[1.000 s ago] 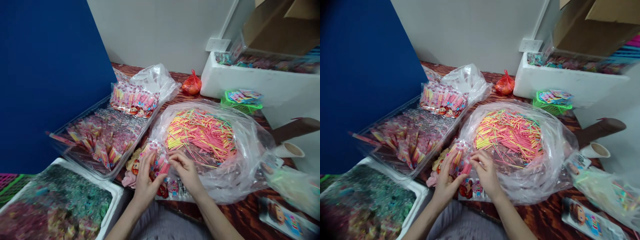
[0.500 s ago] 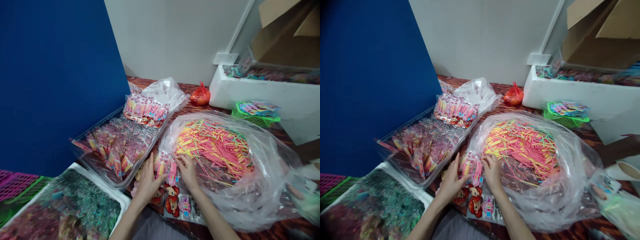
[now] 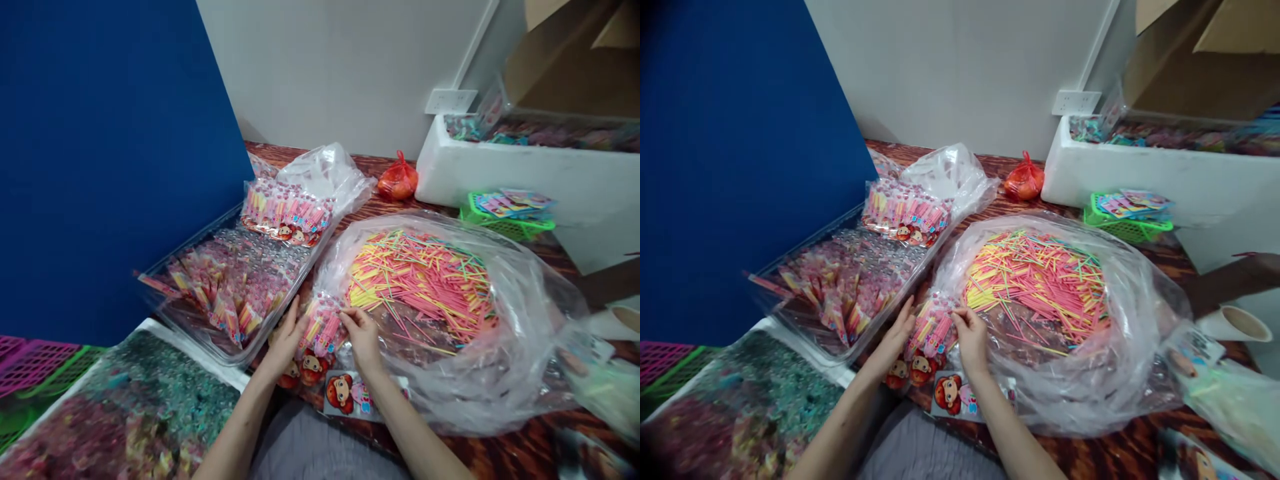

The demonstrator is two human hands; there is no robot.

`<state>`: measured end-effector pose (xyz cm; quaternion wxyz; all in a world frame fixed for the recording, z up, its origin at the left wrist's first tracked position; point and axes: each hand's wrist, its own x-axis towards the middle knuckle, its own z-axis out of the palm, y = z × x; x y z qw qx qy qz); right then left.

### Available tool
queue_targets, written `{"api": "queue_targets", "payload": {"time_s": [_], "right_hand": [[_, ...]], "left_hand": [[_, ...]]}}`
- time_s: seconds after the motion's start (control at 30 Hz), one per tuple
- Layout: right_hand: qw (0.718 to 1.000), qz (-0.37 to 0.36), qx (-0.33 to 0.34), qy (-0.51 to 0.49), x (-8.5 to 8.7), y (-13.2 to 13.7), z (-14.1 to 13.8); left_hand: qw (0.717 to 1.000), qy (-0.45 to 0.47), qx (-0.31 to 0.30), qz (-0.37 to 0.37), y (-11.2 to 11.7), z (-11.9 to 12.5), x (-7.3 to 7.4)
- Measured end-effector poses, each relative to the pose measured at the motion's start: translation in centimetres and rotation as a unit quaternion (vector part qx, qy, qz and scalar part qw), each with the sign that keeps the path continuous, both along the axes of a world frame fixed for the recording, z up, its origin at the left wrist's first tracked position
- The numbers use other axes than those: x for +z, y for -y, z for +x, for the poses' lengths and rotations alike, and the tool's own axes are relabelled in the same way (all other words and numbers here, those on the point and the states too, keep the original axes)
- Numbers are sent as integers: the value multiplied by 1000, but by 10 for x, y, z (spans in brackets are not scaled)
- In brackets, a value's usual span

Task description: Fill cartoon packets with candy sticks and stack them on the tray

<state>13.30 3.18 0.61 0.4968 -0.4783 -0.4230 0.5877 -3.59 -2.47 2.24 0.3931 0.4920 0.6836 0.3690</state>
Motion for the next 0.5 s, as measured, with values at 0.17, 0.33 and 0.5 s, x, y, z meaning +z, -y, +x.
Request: {"api": "queue_targets", "payload": {"time_s": [0.17, 0.33, 0.5], "right_hand": [[983, 114, 30, 143, 7, 5, 0], [934, 181, 70, 299, 16, -1, 21], [904, 139, 152, 375, 4, -8, 41]], "left_hand": [[984, -152, -88, -3, 6, 14, 6], [972, -230, -40, -20, -3, 21, 10], [974, -213, -52, -56, -19, 9, 14]]}}
